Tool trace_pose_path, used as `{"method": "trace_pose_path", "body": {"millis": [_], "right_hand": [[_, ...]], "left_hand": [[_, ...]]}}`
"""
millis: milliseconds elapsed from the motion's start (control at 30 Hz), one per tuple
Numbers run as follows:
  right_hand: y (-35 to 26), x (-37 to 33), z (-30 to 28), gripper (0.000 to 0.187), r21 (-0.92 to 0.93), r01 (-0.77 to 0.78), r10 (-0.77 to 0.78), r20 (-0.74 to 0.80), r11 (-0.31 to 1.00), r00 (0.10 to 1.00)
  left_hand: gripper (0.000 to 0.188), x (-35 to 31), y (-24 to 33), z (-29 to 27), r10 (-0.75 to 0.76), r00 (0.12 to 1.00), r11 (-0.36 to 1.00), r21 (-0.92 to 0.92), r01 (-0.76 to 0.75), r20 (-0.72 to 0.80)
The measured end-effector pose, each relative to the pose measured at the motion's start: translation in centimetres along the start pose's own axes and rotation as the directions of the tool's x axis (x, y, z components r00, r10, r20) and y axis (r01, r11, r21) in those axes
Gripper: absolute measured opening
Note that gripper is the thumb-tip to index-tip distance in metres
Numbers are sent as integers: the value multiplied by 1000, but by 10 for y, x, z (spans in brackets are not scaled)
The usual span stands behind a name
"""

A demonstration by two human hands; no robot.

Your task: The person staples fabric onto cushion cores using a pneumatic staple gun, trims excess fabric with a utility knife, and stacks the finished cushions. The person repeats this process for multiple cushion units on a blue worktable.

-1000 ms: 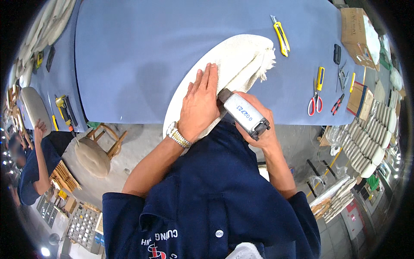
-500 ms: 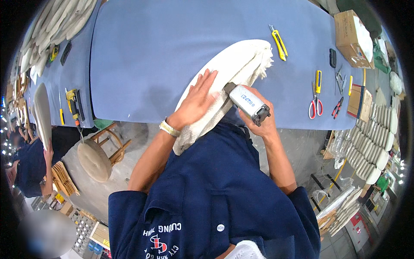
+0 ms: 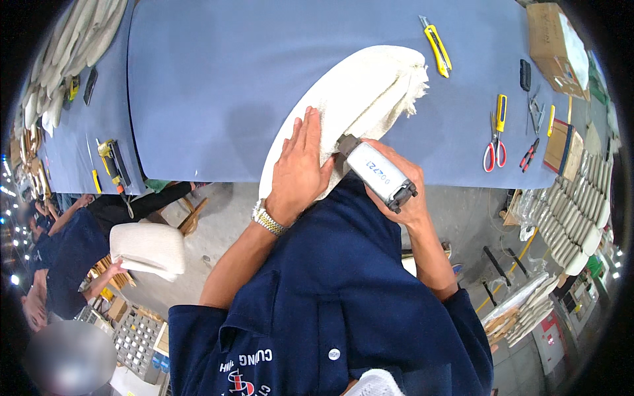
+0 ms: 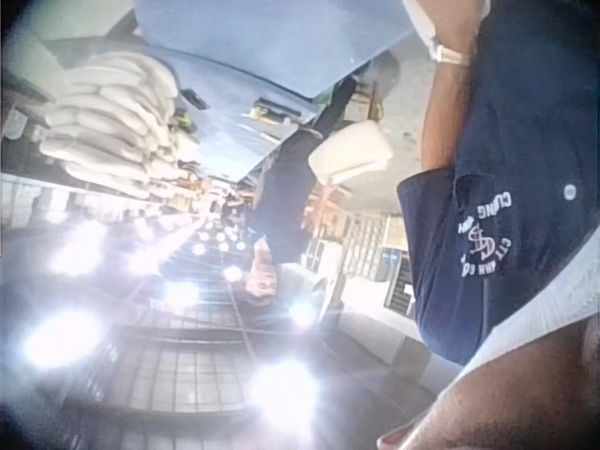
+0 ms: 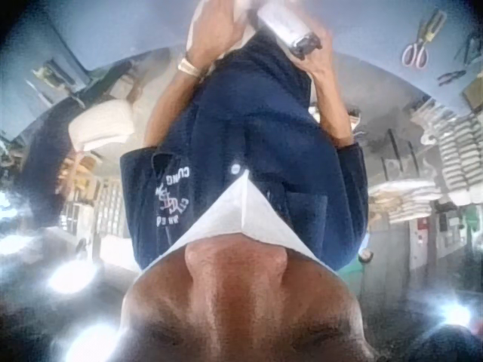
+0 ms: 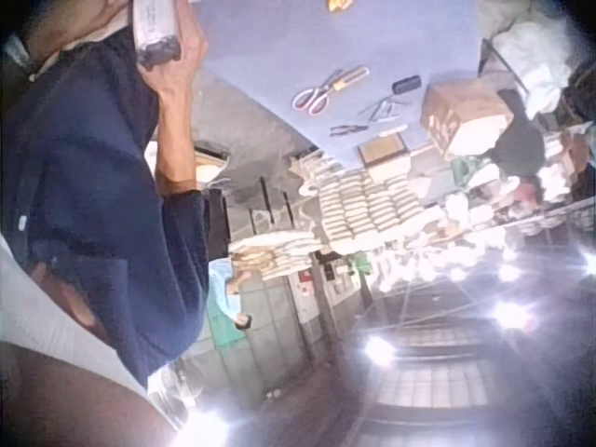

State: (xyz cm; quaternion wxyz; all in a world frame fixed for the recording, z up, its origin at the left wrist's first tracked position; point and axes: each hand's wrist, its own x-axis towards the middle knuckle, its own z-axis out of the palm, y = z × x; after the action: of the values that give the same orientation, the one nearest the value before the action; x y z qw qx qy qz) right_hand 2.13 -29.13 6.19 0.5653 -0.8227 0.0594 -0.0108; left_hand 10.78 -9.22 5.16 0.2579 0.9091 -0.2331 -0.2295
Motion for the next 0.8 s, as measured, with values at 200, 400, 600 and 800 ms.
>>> {"method": "trace_pose_path", "body": {"millis": [200, 400, 600, 800], "right_hand": [[-2, 6, 0, 50, 30, -85, 85, 5, 996, 996], [-3, -6, -2, 56, -60, 58, -55, 56, 997, 997], [-10, 6, 6, 54, -3, -96, 96, 23, 995, 995], [-7, -5, 10, 55, -59, 31, -31, 5, 998, 1000]], "left_hand": [[89, 7, 6, 1, -33, 999, 999, 30, 33, 0], [91, 3, 6, 1, -38, 999, 998, 44, 38, 6], [92, 7, 7, -2, -40, 999, 998, 45, 40, -2], [91, 4, 3, -1, -23, 1000, 1000, -13, 23, -20]]}}
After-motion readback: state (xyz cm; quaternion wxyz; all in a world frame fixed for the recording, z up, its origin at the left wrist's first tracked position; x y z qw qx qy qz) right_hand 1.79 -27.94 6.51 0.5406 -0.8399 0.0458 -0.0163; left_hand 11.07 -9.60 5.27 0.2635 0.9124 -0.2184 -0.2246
